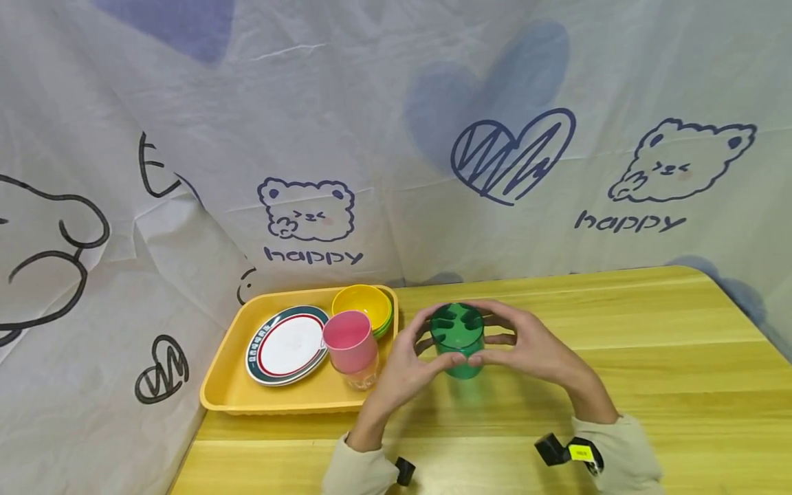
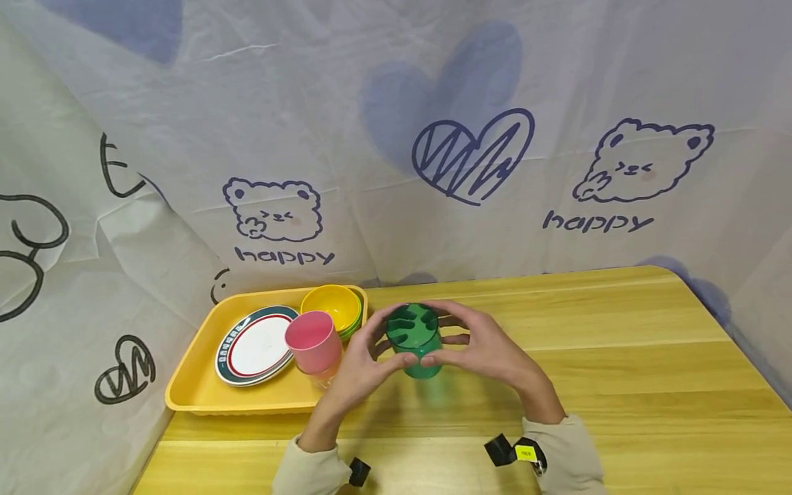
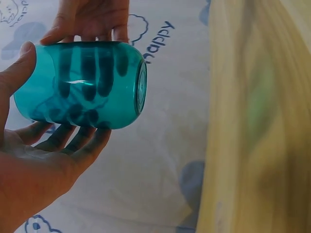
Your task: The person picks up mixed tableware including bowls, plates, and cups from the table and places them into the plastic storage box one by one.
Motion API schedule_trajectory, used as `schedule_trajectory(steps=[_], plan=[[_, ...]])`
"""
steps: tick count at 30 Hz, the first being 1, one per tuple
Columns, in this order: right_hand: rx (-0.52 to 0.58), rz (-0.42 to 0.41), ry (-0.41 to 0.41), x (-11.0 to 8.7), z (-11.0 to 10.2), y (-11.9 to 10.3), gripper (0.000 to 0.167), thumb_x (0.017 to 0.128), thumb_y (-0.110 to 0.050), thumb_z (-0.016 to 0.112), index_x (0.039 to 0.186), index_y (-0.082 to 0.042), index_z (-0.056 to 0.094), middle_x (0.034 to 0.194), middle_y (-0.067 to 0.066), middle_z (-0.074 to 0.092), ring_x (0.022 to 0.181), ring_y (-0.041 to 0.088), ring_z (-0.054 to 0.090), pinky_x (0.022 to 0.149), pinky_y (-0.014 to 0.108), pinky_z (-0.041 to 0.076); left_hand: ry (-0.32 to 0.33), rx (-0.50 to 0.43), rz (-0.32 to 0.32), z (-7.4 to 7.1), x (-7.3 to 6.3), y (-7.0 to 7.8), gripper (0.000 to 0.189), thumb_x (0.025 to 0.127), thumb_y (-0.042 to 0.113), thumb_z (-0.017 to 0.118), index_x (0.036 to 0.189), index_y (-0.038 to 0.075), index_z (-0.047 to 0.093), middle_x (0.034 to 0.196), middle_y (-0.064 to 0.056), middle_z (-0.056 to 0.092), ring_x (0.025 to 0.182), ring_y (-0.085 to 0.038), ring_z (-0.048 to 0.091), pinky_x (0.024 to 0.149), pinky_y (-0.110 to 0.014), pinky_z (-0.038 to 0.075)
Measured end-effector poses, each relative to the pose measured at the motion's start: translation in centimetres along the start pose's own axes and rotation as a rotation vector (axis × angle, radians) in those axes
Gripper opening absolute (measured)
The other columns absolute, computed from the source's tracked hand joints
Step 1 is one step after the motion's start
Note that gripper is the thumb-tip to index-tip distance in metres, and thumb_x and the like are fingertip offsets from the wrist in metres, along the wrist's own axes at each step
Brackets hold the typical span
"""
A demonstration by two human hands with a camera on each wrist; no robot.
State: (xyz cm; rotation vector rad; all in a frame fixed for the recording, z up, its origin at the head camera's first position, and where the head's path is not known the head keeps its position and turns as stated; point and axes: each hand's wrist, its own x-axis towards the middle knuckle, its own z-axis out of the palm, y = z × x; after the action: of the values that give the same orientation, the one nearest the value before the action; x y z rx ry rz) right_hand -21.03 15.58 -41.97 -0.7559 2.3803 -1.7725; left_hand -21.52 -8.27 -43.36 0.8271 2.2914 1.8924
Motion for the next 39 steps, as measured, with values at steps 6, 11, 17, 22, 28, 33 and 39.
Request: schedule_trajectory(steps=[6,11,17,22,28,33,39], plan=[[-0.006,-0.017,0.035,0.1,0.4,-0.7,0.065,0.089,-0.016,0.082,0.147,-0.011,0.053,0.139,0.011,0.06,0.123,0.036,0.061,0.099,0.042,0.056,0.061,-0.001,0.009,-1.4,-0.4,1.7,0.069,0.09,0.018,0.081,0.151,0.016,0.048,0.147,-0.005,0.054,0.133,-0.027,0.051,0.113,-0.048,0.043],[-0.01,-0.021,0.076,-0.1,0.4,-0.9,0.053,0.095,-0.017,0.076,0.145,-0.016,0.056,0.133,0.006,0.064,0.12,0.029,0.064,0.097,0.037,0.057,0.144,-0.004,0.014,-3.2,-0.9,2.9,0.068,0.091,0.012,0.079,0.151,0.017,0.048,0.146,-0.006,0.053,0.132,-0.029,0.051,0.114,-0.05,0.042],[-0.045,-0.027,0.117,0.0,0.2,-1.1,0.046,0.098,-0.018,0.073,0.141,-0.018,0.059,0.129,0.005,0.066,0.118,0.029,0.065,0.095,0.034,0.057,0.266,-0.083,0.072,-6.1,-1.4,3.6,0.069,0.089,-0.002,0.075,0.151,0.011,0.048,0.141,-0.016,0.056,0.128,-0.041,0.055,0.11,-0.048,0.047],[-0.065,-0.04,0.124,0.2,0.2,-1.1,0.044,0.098,-0.017,0.073,0.14,-0.017,0.06,0.129,0.003,0.067,0.118,0.03,0.064,0.095,0.032,0.057,0.353,-0.063,0.093,-8.2,-1.9,3.5,0.068,0.09,-0.007,0.072,0.151,0.009,0.047,0.142,-0.013,0.056,0.128,-0.038,0.055,0.111,-0.038,0.046],[-0.122,-0.042,0.142,0.2,0.3,-1.0,0.045,0.097,-0.02,0.074,0.14,-0.018,0.061,0.131,0.0,0.066,0.119,0.025,0.064,0.096,0.037,0.057,0.447,-0.02,0.076,-10.5,-2.7,3.2,0.067,0.091,-0.005,0.072,0.151,0.009,0.048,0.143,-0.011,0.056,0.127,-0.033,0.055,0.11,-0.03,0.046],[-0.229,-0.069,0.17,0.3,0.2,-0.8,0.048,0.096,-0.022,0.075,0.141,-0.016,0.06,0.135,0.002,0.065,0.121,0.023,0.064,0.099,0.046,0.055,0.508,0.059,-0.01,-11.8,-3.2,2.6,0.064,0.092,0.001,0.074,0.15,0.01,0.049,0.141,-0.01,0.057,0.122,-0.026,0.056,0.107,-0.027,0.048],[-0.381,-0.115,0.235,0.1,0.0,-0.3,0.052,0.096,-0.023,0.075,0.144,-0.015,0.058,0.138,0.004,0.063,0.128,0.026,0.059,0.103,0.052,0.051,0.457,0.129,-0.118,-12.4,-3.2,1.6,0.067,0.091,0.012,0.079,0.15,0.009,0.046,0.144,-0.014,0.053,0.129,-0.034,0.051,0.116,-0.051,0.04]])
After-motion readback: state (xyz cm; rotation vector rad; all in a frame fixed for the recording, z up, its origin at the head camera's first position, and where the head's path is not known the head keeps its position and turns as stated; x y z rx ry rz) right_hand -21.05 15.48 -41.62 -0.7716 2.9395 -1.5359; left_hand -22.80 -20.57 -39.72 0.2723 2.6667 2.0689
